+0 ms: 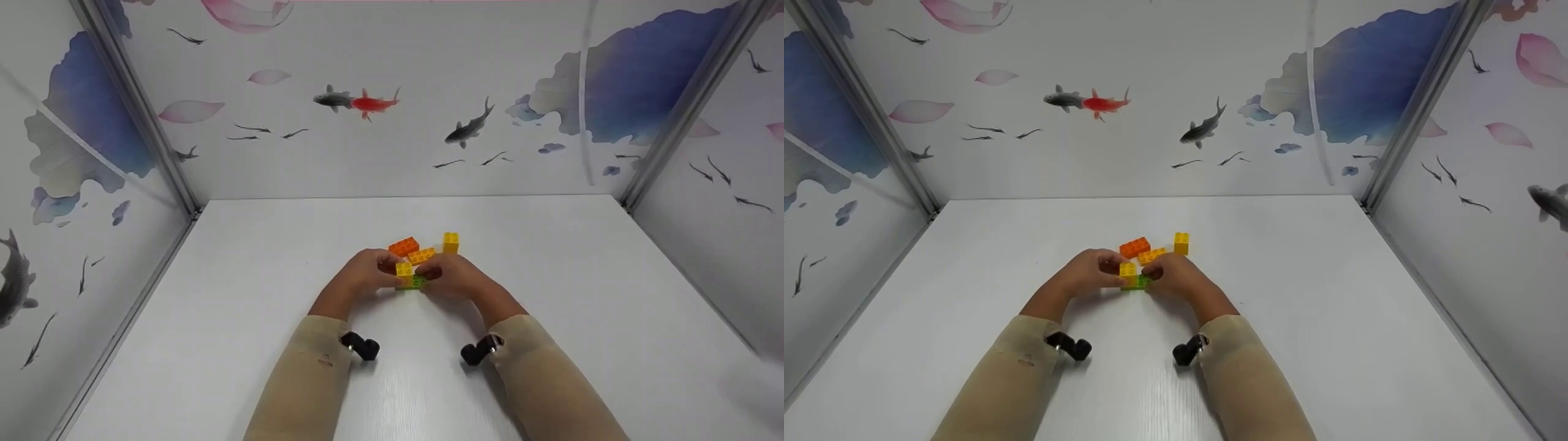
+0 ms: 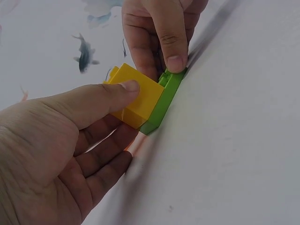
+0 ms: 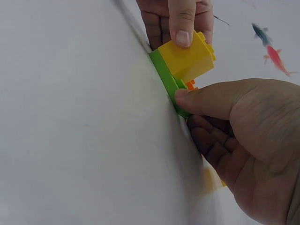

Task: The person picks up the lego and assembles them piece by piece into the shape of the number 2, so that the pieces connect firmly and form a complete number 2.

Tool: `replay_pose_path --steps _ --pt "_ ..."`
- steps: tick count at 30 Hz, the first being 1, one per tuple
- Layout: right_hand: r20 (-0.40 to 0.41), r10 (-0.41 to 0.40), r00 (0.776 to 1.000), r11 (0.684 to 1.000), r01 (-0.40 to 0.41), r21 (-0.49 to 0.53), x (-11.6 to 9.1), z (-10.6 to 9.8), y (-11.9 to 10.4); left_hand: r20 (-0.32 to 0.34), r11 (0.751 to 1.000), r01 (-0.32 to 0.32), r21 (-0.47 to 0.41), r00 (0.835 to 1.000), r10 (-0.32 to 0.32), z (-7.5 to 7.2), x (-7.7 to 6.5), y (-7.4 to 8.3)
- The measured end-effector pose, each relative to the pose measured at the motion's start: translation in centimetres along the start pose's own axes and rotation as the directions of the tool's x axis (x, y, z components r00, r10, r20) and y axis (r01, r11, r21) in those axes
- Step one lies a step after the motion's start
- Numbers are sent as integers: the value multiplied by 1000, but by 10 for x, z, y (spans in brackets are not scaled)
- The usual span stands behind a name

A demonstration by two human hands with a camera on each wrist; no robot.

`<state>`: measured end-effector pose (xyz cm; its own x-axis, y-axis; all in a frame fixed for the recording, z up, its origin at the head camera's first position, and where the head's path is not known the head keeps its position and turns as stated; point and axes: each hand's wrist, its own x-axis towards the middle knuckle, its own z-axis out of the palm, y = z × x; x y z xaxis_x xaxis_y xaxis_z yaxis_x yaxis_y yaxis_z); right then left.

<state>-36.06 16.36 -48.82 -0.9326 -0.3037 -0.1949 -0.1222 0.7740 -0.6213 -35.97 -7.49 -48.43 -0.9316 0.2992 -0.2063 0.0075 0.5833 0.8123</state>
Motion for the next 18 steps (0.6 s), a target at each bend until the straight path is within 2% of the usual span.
replay_pose_path --steps 6,14,18 --pt "-18 22 1000 998 -21 62 -1 -3 0 8 1000 1 -2 1000 -1 1 0 -2" --pt "-176 11 984 986 18 163 8 -10 -11 -5 1000 -11 8 1000 11 1 1 -2" --pt "-187 10 982 979 29 204 16 -11 -19 -6 1000 -5 13 1000 6 1 1 -2"
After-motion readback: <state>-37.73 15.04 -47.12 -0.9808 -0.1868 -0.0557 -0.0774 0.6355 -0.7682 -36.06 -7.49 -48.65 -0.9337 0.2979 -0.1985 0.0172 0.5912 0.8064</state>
